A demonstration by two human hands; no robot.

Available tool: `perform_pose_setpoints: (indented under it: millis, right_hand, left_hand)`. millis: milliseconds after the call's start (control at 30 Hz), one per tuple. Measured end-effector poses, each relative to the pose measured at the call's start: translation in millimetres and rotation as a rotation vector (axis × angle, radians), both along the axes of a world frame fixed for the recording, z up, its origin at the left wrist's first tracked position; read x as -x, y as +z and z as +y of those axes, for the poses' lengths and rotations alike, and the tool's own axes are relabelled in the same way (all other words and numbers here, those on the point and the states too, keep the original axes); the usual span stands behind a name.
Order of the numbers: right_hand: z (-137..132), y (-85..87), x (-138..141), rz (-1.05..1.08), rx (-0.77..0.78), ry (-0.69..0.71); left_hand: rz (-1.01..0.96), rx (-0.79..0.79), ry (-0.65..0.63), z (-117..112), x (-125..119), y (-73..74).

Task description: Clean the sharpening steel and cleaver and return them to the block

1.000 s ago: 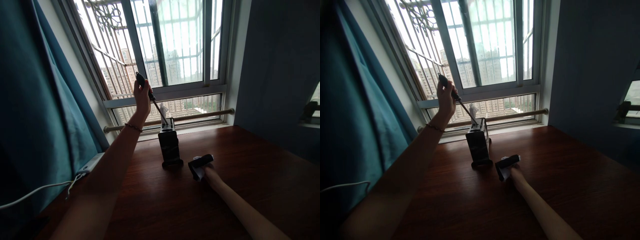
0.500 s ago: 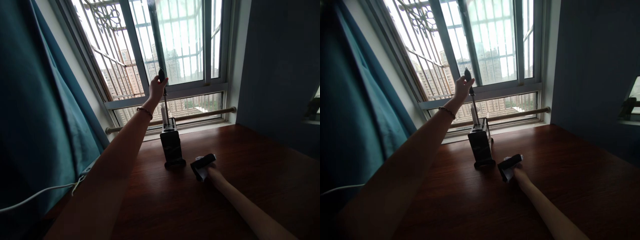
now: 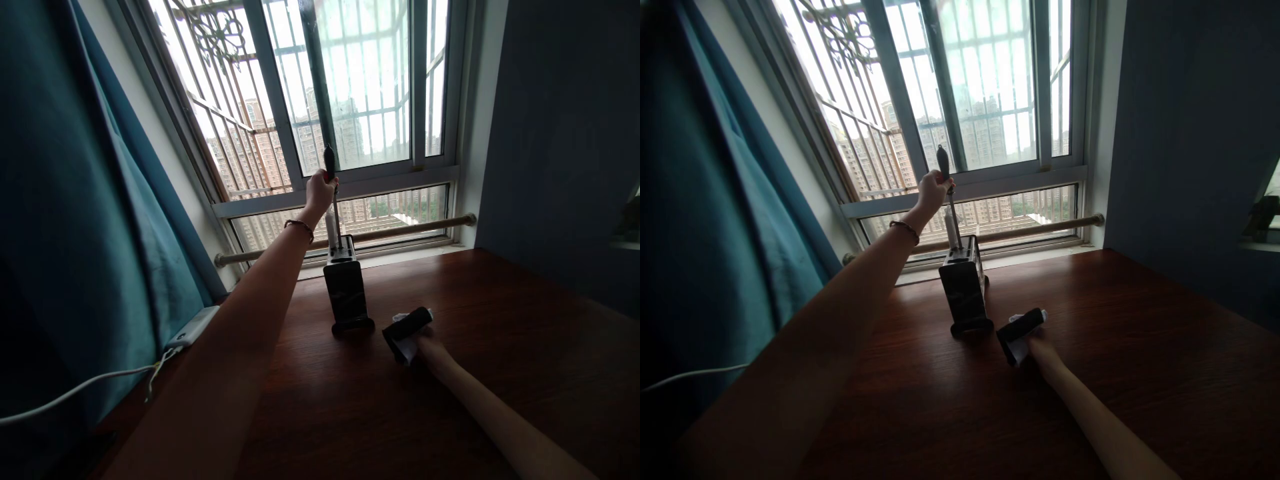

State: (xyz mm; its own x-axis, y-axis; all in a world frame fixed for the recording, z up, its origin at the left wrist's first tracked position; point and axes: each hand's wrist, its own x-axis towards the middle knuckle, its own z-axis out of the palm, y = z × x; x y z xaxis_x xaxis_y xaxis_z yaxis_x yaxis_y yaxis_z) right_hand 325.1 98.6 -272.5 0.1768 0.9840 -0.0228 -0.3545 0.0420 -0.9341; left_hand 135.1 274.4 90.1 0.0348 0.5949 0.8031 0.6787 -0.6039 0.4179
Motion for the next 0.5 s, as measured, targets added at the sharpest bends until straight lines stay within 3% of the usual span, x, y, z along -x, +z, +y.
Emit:
perform_pose_setpoints:
  millis: [167, 333, 500]
  right_hand:
    - [-3, 5.7, 0, -0.015, -0.004, 0.003]
    - [0, 2.5, -2, -0.007, -0.006, 0.033]
    - [3, -0.9, -1, 0.022, -0.009, 0.029]
  left_hand:
    - [0.175, 0.155, 0.171, -3, -2, -21.7]
    - [0.271, 0.270, 0.199, -5, 3, -62.0]
    - [0.347, 0.323, 0.182, -3, 18, -90.2]
